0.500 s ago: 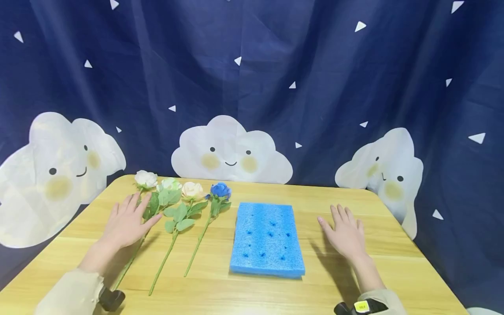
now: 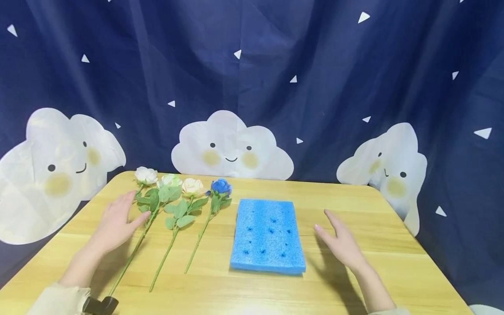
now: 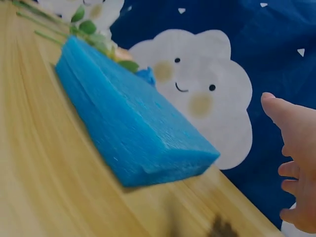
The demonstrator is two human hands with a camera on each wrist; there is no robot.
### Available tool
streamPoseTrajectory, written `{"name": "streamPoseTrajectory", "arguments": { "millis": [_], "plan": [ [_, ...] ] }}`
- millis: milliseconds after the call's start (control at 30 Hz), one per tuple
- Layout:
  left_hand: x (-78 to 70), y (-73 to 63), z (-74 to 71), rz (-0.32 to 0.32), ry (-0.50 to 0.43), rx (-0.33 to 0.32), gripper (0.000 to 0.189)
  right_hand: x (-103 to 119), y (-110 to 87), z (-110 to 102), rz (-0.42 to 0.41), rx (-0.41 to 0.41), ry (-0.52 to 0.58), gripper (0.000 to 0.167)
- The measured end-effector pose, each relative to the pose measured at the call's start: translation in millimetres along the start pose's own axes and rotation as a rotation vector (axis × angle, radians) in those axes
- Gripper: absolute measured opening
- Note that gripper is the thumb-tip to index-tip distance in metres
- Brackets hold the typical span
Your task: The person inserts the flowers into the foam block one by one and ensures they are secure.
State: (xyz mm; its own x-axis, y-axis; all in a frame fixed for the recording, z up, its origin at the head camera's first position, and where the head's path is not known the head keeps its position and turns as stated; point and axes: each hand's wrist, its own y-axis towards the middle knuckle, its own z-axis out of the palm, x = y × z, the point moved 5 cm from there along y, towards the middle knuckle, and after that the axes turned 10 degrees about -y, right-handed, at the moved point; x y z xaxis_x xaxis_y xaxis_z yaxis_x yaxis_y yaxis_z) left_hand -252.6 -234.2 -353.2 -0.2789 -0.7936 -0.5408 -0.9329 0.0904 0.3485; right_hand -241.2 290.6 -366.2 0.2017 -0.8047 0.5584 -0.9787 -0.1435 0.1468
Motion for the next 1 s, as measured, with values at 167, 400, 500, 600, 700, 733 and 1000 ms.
{"name": "streamPoseTrajectory", "arguments": {
  "millis": [167,400,500,600,700,733,1000],
  "plan": [
    [7.0,-5.7,-7.7,-0.15,-0.136,0.035,0.075,3.5,-13.9,4.5,0.04,0.039,0.112,0.063],
    [33.5,-8.9,-11.2,-0.341,-0.322,0.093,0.084,0.5,-31.6,17.7,0.074,0.096,0.289,0.061],
    [48.6,-10.5,-9.9,-0.438,-0.479,0.097,0.084,-2.5,-36.9,24.4,0.078,0.125,0.36,0.062],
    [63.1,-12.2,-7.0,-0.523,-0.612,0.094,0.08,-5.1,-40.5,30.3,0.067,0.144,0.417,0.061],
    [74.2,-12.9,-4.3,-0.57,-0.641,0.094,0.077,-6.9,-43.1,35.3,0.051,0.164,0.468,0.059],
    [77.3,-12.9,-3.4,-0.58,-0.644,0.098,0.076,-7.0,-43.7,36.6,0.046,0.171,0.479,0.058],
    [94.4,-14.8,5.0,-0.635,-0.581,0.148,0.067,-6.2,-46.7,43.9,0.066,0.228,0.494,0.057]
  ]
}}
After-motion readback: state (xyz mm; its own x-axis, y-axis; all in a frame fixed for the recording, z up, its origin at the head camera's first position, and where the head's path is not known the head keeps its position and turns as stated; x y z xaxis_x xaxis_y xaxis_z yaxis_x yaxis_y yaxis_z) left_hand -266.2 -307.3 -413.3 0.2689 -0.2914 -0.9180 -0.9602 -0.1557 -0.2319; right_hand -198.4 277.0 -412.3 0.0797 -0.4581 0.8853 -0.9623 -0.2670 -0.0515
